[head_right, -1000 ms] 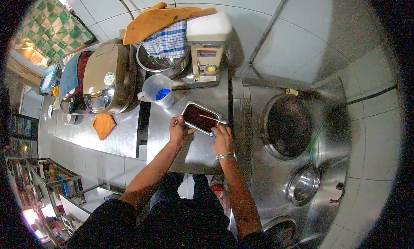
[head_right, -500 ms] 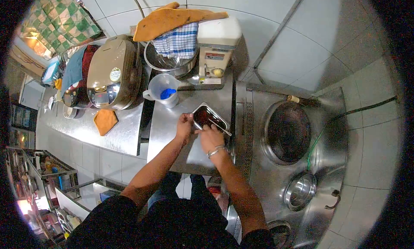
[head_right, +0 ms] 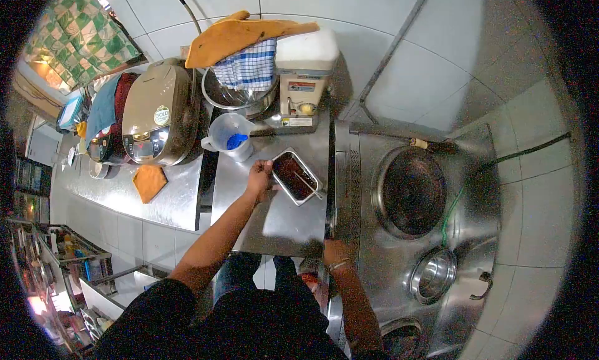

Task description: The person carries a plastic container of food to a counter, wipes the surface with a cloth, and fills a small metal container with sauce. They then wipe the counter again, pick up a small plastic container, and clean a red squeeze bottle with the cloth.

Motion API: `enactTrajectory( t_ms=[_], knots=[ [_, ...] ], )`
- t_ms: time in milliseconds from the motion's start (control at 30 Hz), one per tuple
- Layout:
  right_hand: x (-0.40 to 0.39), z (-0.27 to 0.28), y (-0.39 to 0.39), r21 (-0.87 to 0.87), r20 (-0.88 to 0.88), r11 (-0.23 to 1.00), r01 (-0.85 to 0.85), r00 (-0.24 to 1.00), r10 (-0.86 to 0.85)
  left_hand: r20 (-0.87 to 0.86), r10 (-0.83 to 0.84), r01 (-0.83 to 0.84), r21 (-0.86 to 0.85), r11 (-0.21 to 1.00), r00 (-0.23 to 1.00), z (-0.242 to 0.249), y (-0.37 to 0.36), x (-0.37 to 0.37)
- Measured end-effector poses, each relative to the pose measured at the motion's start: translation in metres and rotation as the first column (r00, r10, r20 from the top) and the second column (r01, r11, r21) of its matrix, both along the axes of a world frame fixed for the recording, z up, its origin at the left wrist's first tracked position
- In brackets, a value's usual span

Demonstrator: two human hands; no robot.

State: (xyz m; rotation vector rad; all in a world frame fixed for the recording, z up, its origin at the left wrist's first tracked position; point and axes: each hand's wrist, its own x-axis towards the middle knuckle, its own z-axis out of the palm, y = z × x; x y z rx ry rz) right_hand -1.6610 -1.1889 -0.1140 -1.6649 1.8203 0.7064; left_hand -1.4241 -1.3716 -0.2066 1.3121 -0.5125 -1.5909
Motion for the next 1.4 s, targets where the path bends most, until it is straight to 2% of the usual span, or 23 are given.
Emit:
enactTrajectory(
  t_ms=[100,167,200,300,367,400,433,467,533,633,700,733,767,800,833,900,967,1033,1133,1233,1300,1333,1400],
  knots=[
    [-0.004,-0.008,0.014,-0.101,0.199,0.995,-0.002,0.98,0.022,0.035,-0.094,0.092,0.048,0.995,0.995,-0.001,-0.021,-0.002],
    [0.011,-0.005,0.008,-0.419,0.311,0.907,0.032,0.944,0.11,0.047,-0.05,0.049,0.015,0.999,0.998,-0.002,-0.037,-0.007],
    [0.013,-0.001,0.003,-0.42,0.312,0.907,0.037,0.944,0.106,0.135,-0.044,0.045,0.0,0.999,0.99,-0.001,-0.044,-0.008],
    [0.01,0.01,-0.005,-0.394,0.292,0.918,0.028,0.951,0.096,0.153,-0.12,0.128,-0.044,0.991,0.981,-0.015,-0.07,-0.005],
    [-0.009,0.015,-0.006,-0.066,0.481,0.969,0.237,0.859,-0.177,0.209,-0.117,0.137,-0.081,0.987,0.971,-0.024,-0.084,-0.007],
    [-0.022,0.021,-0.005,-0.066,0.479,0.969,0.24,0.859,-0.18,0.38,-0.071,0.135,-0.147,0.98,0.922,-0.046,-0.097,-0.007],
    [-0.037,0.039,-0.004,0.033,0.634,0.982,0.184,0.756,-0.162,0.537,-0.01,0.145,-0.21,0.967,0.844,-0.064,-0.104,-0.008],
    [-0.052,0.057,0.0,0.122,0.766,0.987,0.108,0.622,-0.163,0.523,-0.083,0.184,-0.145,0.972,0.848,-0.023,-0.096,-0.008],
    [-0.085,0.084,0.021,0.332,0.846,0.915,0.228,0.357,-0.395,0.536,-0.155,0.262,-0.127,0.957,0.83,-0.029,-0.105,-0.004],
    [-0.158,0.033,0.081,0.255,0.913,0.872,0.418,0.193,-0.359,0.57,-0.207,0.338,-0.132,0.932,0.795,-0.054,-0.116,-0.003],
    [-0.18,-0.016,0.105,0.145,0.824,0.589,0.795,0.233,-0.516,0.593,-0.186,0.336,-0.152,0.929,0.783,-0.056,-0.115,-0.001],
    [-0.173,-0.011,0.095,0.143,0.828,0.599,0.788,0.236,-0.508,0.626,-0.132,0.313,-0.188,0.931,0.769,-0.05,-0.111,-0.002],
    [-0.158,0.0,0.091,-0.073,0.663,0.664,0.745,0.533,-0.525,0.656,-0.086,0.295,-0.216,0.931,0.75,-0.042,-0.103,-0.003],
    [-0.143,0.008,0.087,-0.262,0.409,0.734,0.626,0.761,-0.503,0.563,-0.176,0.253,-0.061,0.966,0.808,-0.015,-0.094,-0.005],
    [-0.138,-0.01,0.082,-0.268,0.412,0.738,0.619,0.766,-0.493,0.563,-0.164,0.244,-0.068,0.967,0.81,-0.012,-0.097,-0.003],
    [-0.124,-0.056,0.091,-0.823,0.166,0.543,0.164,0.985,-0.045,0.383,-0.255,0.284,-0.021,0.959,0.888,-0.016,-0.091,-0.001],
    [-0.06,-0.006,0.029,-0.495,0.661,0.621,0.608,0.727,-0.184,0.463,-0.207,0.259,-0.05,0.965,0.862,-0.035,-0.091,0.006],
    [-0.021,-0.023,-0.004,-0.563,0.652,0.61,0.558,0.753,-0.088,0.543,-0.142,0.219,-0.08,0.972,0.827,-0.033,-0.072,0.02],
    [0.031,-0.03,-0.041,-0.586,0.653,0.644,0.492,0.757,0.017,0.443,-0.104,0.128,-0.024,0.992,0.891,-0.005,0.002,0.047],
    [0.06,-0.062,-0.062,-0.687,0.476,0.688,0.233,0.86,0.183,0.529,-0.091,0.145,-0.062,0.987,0.844,0.044,0.104,0.089],
    [0.074,-0.065,-0.058,-0.698,0.476,0.705,0.126,0.817,0.326,0.581,-0.106,0.129,0.002,0.992,0.807,0.034,0.185,0.123],
    [0.071,-0.078,-0.056,-0.751,0.447,0.66,0.025,0.755,0.48,0.469,-0.124,0.095,0.086,0.992,0.874,0.044,0.228,0.139],
    [0.048,-0.094,-0.048,-0.539,0.553,0.813,-0.22,0.636,0.539,0.594,-0.203,0.08,0.227,0.971,0.778,0.058,0.314,0.168]
  ],
)
